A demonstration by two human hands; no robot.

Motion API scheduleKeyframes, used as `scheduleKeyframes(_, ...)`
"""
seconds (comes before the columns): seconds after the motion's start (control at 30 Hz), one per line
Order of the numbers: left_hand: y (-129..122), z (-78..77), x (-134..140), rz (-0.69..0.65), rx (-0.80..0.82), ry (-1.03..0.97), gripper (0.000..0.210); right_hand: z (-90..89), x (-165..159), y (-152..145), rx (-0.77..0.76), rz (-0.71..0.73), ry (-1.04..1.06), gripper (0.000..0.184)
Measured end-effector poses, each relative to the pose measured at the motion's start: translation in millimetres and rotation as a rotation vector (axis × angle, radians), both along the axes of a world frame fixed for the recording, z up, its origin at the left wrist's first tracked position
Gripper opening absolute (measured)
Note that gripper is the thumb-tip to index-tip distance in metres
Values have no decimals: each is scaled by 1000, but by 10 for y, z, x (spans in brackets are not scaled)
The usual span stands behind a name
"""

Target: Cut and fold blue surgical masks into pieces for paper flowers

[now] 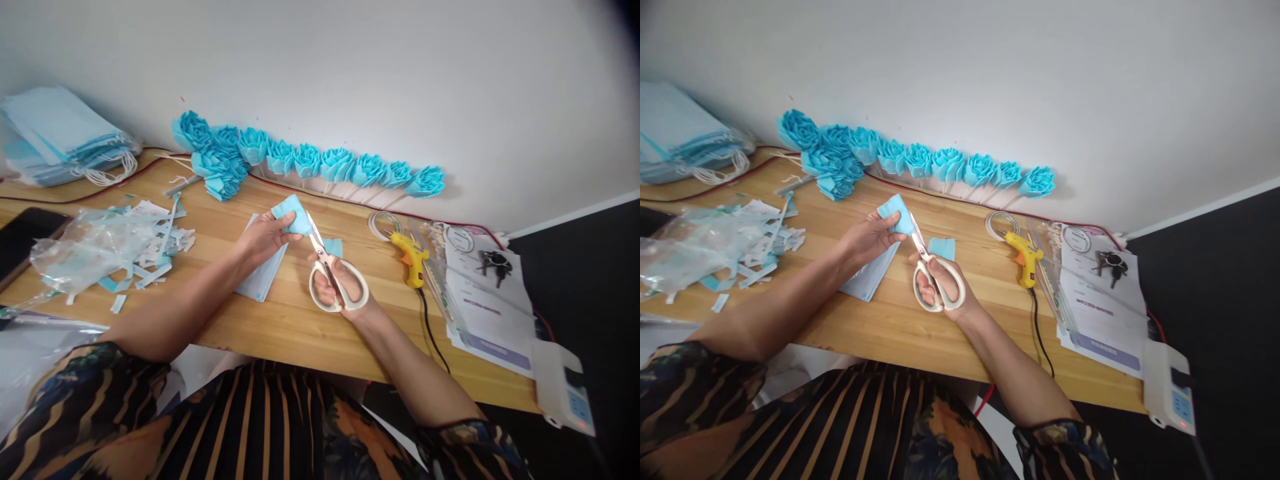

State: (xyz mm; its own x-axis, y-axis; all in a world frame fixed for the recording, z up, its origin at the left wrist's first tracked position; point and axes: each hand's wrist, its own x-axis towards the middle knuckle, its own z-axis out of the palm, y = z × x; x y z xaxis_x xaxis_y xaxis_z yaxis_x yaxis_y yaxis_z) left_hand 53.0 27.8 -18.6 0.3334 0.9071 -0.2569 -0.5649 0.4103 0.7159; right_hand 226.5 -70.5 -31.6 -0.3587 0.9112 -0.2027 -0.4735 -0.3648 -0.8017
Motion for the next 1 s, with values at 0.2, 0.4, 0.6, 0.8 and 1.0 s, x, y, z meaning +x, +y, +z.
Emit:
scheduleKeyframes(0.2,-2,22,-7,10,7,0,11,14,44,23,6,103,34,58)
scheduleKeyframes(0.4,11,-17,-8,10,22,1,7,12,77,36,21,146,59,56)
scheduleKeyframes(0.6,9,-25,-5,31,12,6,8,14,90,42,10,157,46,57)
scheduleKeyframes(0.8,21,-20,-8,49,2,11,12,35,93,22,25,164,17,59)
scheduleKeyframes(1.0,-4,-65,4,-1,42,31,4,-27,100,34,49,162,20,56)
